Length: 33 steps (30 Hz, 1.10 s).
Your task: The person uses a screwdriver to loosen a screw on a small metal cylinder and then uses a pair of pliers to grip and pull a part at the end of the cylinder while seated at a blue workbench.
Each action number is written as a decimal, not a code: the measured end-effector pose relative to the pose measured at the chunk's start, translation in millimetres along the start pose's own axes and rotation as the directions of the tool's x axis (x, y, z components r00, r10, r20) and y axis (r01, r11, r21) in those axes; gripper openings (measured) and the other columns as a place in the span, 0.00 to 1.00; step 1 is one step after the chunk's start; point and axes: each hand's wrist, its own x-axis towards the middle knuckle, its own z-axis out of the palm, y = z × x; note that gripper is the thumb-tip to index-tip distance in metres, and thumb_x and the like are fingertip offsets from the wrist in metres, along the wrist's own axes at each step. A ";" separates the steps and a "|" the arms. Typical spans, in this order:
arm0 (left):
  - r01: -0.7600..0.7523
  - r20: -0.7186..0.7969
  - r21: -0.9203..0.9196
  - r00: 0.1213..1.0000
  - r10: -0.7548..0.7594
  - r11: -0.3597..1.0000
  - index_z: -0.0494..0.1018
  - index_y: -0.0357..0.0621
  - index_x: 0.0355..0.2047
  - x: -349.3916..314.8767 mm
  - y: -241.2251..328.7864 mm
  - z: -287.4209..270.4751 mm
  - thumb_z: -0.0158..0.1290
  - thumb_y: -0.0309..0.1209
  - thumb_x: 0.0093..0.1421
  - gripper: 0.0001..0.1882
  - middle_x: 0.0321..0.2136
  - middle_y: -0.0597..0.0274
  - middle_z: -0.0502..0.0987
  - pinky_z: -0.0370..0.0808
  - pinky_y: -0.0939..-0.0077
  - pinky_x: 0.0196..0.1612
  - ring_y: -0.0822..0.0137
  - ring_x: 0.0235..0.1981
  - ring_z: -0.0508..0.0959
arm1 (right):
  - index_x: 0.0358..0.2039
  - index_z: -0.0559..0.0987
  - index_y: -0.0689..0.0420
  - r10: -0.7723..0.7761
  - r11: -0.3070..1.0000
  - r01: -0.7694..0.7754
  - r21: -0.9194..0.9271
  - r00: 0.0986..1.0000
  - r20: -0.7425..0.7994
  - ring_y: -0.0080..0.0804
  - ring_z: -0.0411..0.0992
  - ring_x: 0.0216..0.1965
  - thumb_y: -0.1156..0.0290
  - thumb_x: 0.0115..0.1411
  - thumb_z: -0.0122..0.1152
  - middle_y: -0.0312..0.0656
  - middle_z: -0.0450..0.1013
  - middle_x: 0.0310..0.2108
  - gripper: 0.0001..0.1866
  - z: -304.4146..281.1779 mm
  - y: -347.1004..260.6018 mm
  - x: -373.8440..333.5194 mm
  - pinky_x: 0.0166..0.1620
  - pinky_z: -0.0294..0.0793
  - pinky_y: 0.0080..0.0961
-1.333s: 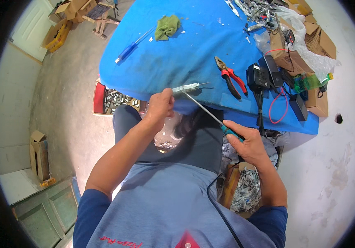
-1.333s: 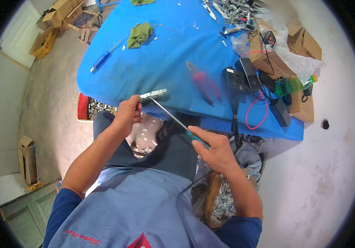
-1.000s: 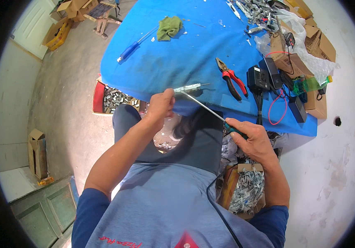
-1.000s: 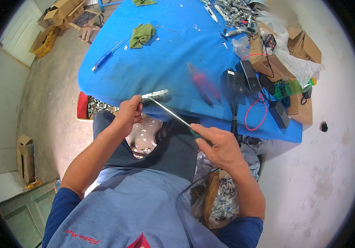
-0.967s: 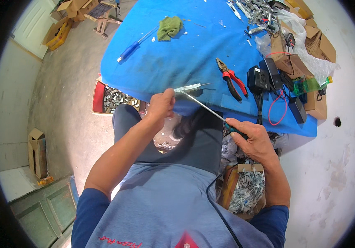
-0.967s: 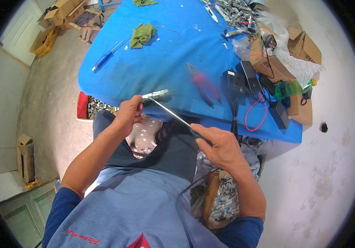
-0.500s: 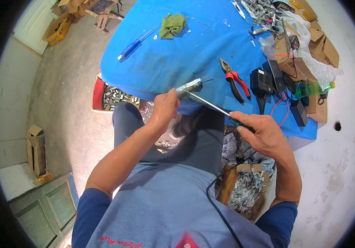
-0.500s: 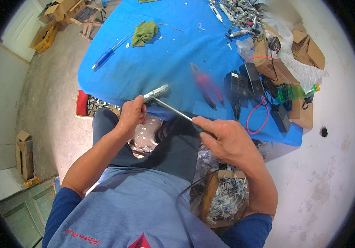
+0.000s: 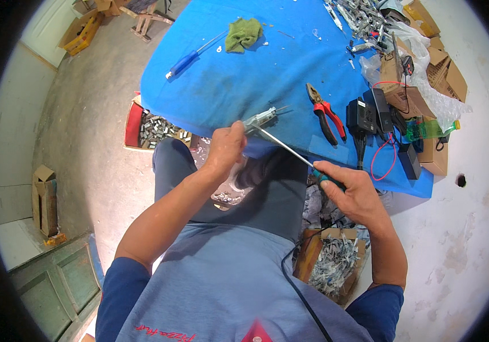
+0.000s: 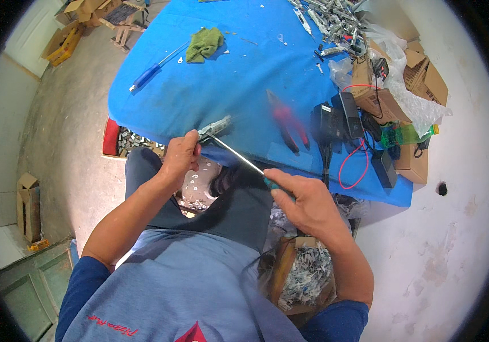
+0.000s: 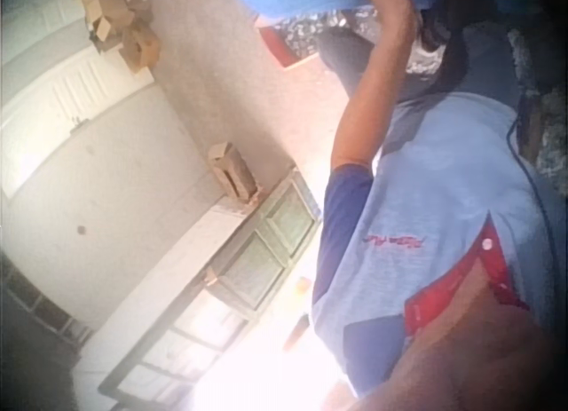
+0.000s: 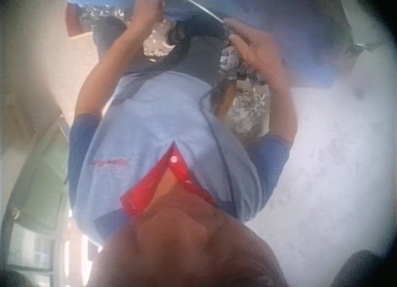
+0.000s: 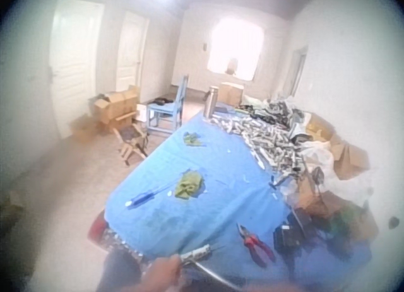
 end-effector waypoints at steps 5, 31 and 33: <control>0.013 0.055 0.013 0.998 -0.013 1.000 0.64 0.48 0.18 -2.1 4.1 -4.2 0.47 0.49 0.63 0.22 0.13 0.72 0.60 0.64 0.75 0.21 0.75 0.14 0.60 | 0.51 0.77 0.54 0.081 0.990 -0.077 0.120 0.996 -0.029 0.26 0.72 0.26 0.72 0.58 0.59 0.41 0.77 0.31 0.19 2.2 -4.7 -5.1 0.30 0.70 0.24; 0.165 0.228 -0.387 0.971 -0.079 0.907 0.63 0.51 0.19 -35.1 -13.9 -24.7 0.43 0.51 0.68 0.24 0.11 0.74 0.56 0.63 0.73 0.22 0.75 0.11 0.54 | 0.49 0.75 0.63 -0.484 0.815 -0.065 -0.576 0.472 -0.737 0.49 0.74 0.36 0.66 0.55 0.63 0.49 0.75 0.36 0.22 79.6 30.8 135.9 0.43 0.73 0.39; 0.158 0.201 -0.357 0.976 -0.090 0.921 0.63 0.51 0.19 -38.3 -15.5 -21.5 0.42 0.51 0.68 0.24 0.11 0.73 0.56 0.63 0.73 0.22 0.74 0.11 0.55 | 0.47 0.75 0.65 -0.188 0.978 0.035 -0.207 0.585 -0.789 0.41 0.75 0.35 0.64 0.56 0.63 0.47 0.76 0.35 0.22 100.0 13.5 119.2 0.42 0.74 0.34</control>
